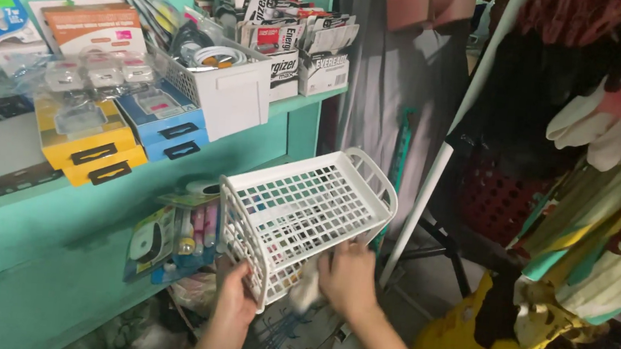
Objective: The person wipes a white plastic basket with a cloth and places it on a shelf. They then wipe the shelf surface and several small boxes, including a mini fan box, before arranging them neatly on the shelf.
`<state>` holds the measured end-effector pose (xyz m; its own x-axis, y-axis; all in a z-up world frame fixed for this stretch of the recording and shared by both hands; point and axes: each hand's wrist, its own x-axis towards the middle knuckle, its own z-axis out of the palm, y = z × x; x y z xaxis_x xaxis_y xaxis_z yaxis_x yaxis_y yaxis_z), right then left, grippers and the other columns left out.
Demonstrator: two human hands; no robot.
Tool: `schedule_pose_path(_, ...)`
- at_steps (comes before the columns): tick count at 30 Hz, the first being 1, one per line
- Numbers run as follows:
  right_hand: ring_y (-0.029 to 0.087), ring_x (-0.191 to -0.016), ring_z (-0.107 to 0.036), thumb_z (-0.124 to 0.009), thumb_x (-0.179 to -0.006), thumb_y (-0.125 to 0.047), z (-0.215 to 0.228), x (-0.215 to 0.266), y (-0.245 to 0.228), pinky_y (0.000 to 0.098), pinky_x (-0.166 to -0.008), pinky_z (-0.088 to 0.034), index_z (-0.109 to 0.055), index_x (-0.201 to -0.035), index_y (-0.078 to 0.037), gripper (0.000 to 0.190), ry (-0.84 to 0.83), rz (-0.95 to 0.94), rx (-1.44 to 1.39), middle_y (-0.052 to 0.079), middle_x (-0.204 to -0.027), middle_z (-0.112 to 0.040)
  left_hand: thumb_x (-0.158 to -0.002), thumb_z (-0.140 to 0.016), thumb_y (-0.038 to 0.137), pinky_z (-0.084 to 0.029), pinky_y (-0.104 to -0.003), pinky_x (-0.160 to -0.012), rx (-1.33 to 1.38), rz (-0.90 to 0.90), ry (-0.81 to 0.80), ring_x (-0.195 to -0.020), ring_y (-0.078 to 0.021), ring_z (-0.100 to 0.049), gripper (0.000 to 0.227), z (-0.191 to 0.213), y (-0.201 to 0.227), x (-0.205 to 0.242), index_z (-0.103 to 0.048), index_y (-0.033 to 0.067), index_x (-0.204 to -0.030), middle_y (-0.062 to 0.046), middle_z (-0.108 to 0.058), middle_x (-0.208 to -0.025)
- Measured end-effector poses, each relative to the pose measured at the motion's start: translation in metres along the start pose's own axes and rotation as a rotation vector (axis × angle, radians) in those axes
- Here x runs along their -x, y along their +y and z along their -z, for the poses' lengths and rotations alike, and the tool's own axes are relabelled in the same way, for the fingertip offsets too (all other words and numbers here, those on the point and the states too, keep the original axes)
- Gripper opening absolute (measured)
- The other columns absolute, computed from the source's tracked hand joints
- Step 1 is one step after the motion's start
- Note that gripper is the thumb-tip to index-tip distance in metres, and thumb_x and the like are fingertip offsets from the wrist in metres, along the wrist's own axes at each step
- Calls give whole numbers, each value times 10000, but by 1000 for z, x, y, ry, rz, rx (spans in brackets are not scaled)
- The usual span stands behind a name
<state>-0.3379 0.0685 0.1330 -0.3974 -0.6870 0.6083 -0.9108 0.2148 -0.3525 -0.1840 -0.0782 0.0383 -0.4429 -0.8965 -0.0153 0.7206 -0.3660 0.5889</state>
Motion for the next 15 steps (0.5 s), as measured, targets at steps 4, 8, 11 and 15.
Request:
schedule_pose_path(4,476,-921,-561,-648,-818,-149,-12,41,-36,581,-836,-428,-599,-1082,56,338,0,31,-129,276,-944,-632,-845,-609,69,-550,-475,-838,46,115,28,-1029,-270,-662,533,33,-39,-24,-604,128,-1375,-81,-701,-1173)
schedule_pose_path(8,409,-1009,-622,-606,-848,-124,-21,61,-46,456,-890,-486,-635,-1154,-9,327,-96,-71,-522,230,-1025,-668,-878,-588,184,-570,-458,-860,40,187,136,-1013,-278,-693,445,32,-44,-18,-632,90,-1311,-91,-729,-1146)
schedule_pose_path(11,291,-1043,-651,-568,-930,-151,-52,72,-5,383,-933,-511,-651,-1227,-18,336,-50,-255,-1076,159,-1095,-693,-892,-591,207,-559,-495,-883,8,163,141,-1024,-296,-680,435,29,-32,-21,-627,74,-1305,-105,-714,-1157)
schedule_pose_path(15,249,-1048,-638,-580,-933,-192,25,61,-9,445,-941,-534,-583,-1260,-53,356,429,-521,-1627,105,-1150,-664,-878,-540,273,-549,-513,-898,-10,320,217,-1082,-293,-693,539,50,-27,-26,-581,78,-1379,-90,-702,-1265)
